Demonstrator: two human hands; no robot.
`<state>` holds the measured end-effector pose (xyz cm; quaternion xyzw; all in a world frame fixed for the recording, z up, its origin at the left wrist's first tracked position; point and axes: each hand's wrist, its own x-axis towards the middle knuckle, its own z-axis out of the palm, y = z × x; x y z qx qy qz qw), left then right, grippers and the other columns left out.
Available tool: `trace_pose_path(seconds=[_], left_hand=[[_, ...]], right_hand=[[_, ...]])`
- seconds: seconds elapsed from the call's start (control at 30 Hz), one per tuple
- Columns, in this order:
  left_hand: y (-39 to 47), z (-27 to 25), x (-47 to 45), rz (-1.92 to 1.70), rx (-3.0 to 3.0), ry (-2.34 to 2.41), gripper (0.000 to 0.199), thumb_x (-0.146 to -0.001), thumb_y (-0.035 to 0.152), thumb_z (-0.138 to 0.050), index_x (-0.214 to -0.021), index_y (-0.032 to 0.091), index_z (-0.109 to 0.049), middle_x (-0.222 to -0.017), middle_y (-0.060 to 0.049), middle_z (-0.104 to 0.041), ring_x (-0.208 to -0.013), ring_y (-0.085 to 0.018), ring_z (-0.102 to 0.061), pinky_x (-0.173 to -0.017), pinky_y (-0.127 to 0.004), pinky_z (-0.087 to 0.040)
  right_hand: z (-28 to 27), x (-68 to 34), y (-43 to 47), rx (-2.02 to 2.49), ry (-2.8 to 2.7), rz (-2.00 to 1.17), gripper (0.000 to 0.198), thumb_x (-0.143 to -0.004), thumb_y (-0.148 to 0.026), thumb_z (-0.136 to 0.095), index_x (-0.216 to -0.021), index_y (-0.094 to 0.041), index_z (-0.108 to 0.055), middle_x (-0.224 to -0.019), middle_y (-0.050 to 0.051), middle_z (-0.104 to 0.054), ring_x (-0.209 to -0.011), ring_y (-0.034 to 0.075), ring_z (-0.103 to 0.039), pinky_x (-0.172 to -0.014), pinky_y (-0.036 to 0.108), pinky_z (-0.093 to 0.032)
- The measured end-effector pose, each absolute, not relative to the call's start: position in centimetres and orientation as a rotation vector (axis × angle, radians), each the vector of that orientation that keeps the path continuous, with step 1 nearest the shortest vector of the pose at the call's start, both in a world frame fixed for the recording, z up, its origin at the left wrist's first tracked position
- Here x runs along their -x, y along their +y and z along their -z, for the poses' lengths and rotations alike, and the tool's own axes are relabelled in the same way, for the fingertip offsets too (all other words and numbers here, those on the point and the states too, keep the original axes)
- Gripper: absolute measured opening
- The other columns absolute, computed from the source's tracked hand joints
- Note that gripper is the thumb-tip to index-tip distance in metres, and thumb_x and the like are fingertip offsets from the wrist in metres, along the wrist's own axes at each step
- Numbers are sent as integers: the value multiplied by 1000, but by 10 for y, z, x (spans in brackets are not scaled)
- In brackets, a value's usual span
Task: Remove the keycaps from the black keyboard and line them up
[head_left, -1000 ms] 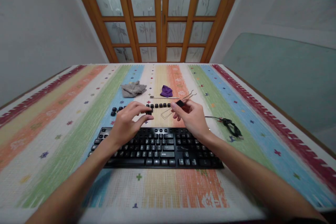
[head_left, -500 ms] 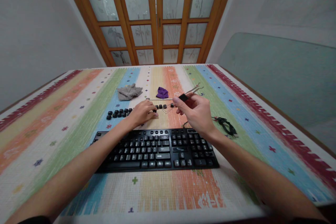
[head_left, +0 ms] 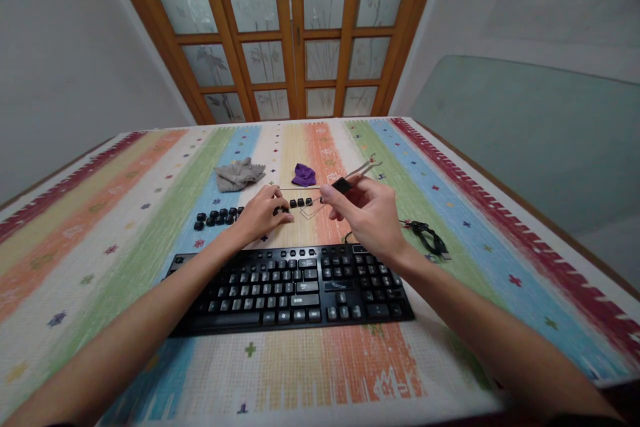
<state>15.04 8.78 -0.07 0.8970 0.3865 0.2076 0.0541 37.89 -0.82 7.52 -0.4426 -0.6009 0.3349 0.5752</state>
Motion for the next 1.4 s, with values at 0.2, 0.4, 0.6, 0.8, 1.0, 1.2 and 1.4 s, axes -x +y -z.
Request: trace_pose_path(seconds=[0.2,0.4,0.6,0.8,1.0,1.2,1.4], left_hand=[[89,3,-148,-605,-2795,1171,12,-85,30,-74,-89,19,-73,-95,-6,-54,-93,-23,-52,-84,-38,-46],[89,5,-145,-595,-2824,1172,15,-87,32,-72,-90,17,-73,-95,-7,-55,-91,-23,-52,-82,-38,-47],[90,4,-143,-619,-2827,1151,15,-86,33,-72,-92,19,-72,-93,-6,-57,-91,-23,-53,-82,-37,-47],[84,-15,-132,-698,-2830,1147,24,-95,39,-60,-93,18,-71,-97,-8,-60,-92,-22,-54,-85,-38,-47],[54,-33,-103,-713,-2731,1078,32,-99,44,-52,-93,20,-72,-93,-6,-65,-92,-21,-59,-86,-37,-48],[20,-31,-70,-565,-2589,1046,25,-98,40,-53,-92,23,-71,-92,-3,-71,-87,-19,-66,-80,-32,-51],[3,-20,-49,-603,-2540,1125,26,-100,35,-50,-93,23,-70,-91,-2,-74,-81,-18,-68,-78,-32,-52]], right_hand=[[-71,-377,-7,1051,-1417,-809,31,-82,-46,-74,-75,-17,-67,-64,1,-66,-51,11,-59,-52,26,-49],[-71,-376,-8,1057,-1407,-845,33,-80,-49,-74,-74,-17,-67,-66,2,-67,-50,11,-59,-51,26,-49],[-68,-375,-8,1080,-1418,-850,39,-79,-55,-74,-75,-17,-67,-65,1,-64,-52,11,-57,-50,27,-47],[-62,-375,-8,1097,-1527,-918,34,-81,-49,-73,-72,-17,-64,-57,-4,-51,-48,9,-45,-45,25,-35],[-55,-368,-8,1092,-1771,-1165,17,-85,-35,-68,-84,-18,-65,-71,-1,-61,-58,11,-56,-54,26,-44],[-40,-360,-13,1113,-1938,-1189,14,-83,-27,-68,-94,-18,-70,-81,2,-69,-67,14,-61,-61,28,-47],[-33,-354,-22,1132,-2020,-1176,19,-88,-33,-67,-101,-19,-72,-94,6,-74,-72,16,-65,-66,31,-51]])
